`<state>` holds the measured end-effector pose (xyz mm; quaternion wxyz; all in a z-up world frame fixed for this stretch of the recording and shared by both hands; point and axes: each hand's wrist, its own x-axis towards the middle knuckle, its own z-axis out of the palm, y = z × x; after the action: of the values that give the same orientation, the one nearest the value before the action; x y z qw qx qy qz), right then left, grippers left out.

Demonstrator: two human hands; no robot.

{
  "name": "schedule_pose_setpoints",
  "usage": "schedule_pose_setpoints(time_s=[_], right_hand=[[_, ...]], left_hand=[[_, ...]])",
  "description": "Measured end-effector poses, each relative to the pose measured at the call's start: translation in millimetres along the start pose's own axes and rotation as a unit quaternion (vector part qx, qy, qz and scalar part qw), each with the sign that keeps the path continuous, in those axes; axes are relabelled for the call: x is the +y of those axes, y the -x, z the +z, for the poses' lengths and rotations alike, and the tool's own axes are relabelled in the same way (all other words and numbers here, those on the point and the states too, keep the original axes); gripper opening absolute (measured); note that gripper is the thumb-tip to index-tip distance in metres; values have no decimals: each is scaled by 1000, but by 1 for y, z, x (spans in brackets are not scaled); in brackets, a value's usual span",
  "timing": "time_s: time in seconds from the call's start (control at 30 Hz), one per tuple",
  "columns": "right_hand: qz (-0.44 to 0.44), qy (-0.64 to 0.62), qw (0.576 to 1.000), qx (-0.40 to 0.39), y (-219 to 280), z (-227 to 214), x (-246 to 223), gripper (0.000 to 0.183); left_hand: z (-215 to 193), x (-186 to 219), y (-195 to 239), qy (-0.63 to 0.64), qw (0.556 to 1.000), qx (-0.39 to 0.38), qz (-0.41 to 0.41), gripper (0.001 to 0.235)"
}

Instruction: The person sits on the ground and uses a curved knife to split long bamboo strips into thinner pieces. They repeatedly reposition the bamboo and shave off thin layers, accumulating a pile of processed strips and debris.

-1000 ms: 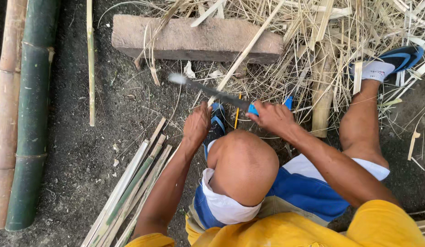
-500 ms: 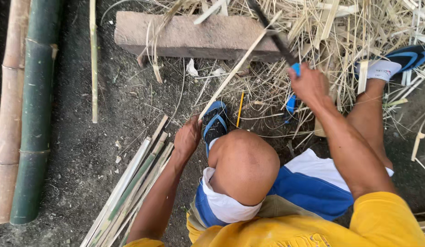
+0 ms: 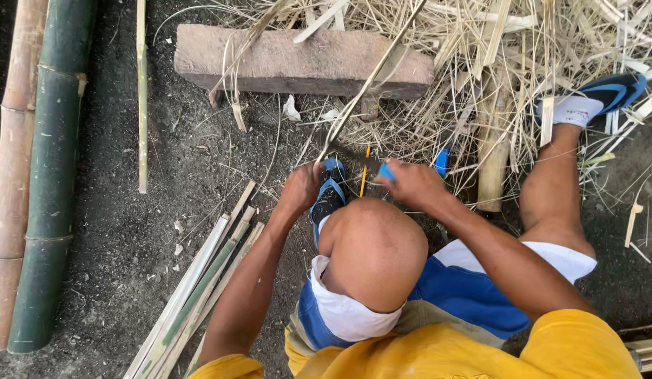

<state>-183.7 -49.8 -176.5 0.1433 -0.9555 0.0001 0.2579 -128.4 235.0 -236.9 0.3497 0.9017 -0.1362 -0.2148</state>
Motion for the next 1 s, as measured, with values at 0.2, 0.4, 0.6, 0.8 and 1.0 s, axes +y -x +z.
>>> schedule_pose_setpoints(time_s=[0.2,0.4,0.6,0.8,1.0], right_hand=[[-41,16,999,11,-6,1,-13,55],[149,-84,978,119,-45,-62,74,50],[206,-96,966,123,-40,-80,82,52],[170,-52,980,95,-47,-80,66,51],[167,-88,979,76,-48,-65,57,50]], left_hand=[[-25,25,12,31,996,-35,-72,57],[-39,-12,35,7,999,-20,-43,53],[-33,-49,36,-95,976,-129,-150,56],[3,-53,12,-69,967,223,105,38],[69,2,-60,726,653,70,-204,47]])
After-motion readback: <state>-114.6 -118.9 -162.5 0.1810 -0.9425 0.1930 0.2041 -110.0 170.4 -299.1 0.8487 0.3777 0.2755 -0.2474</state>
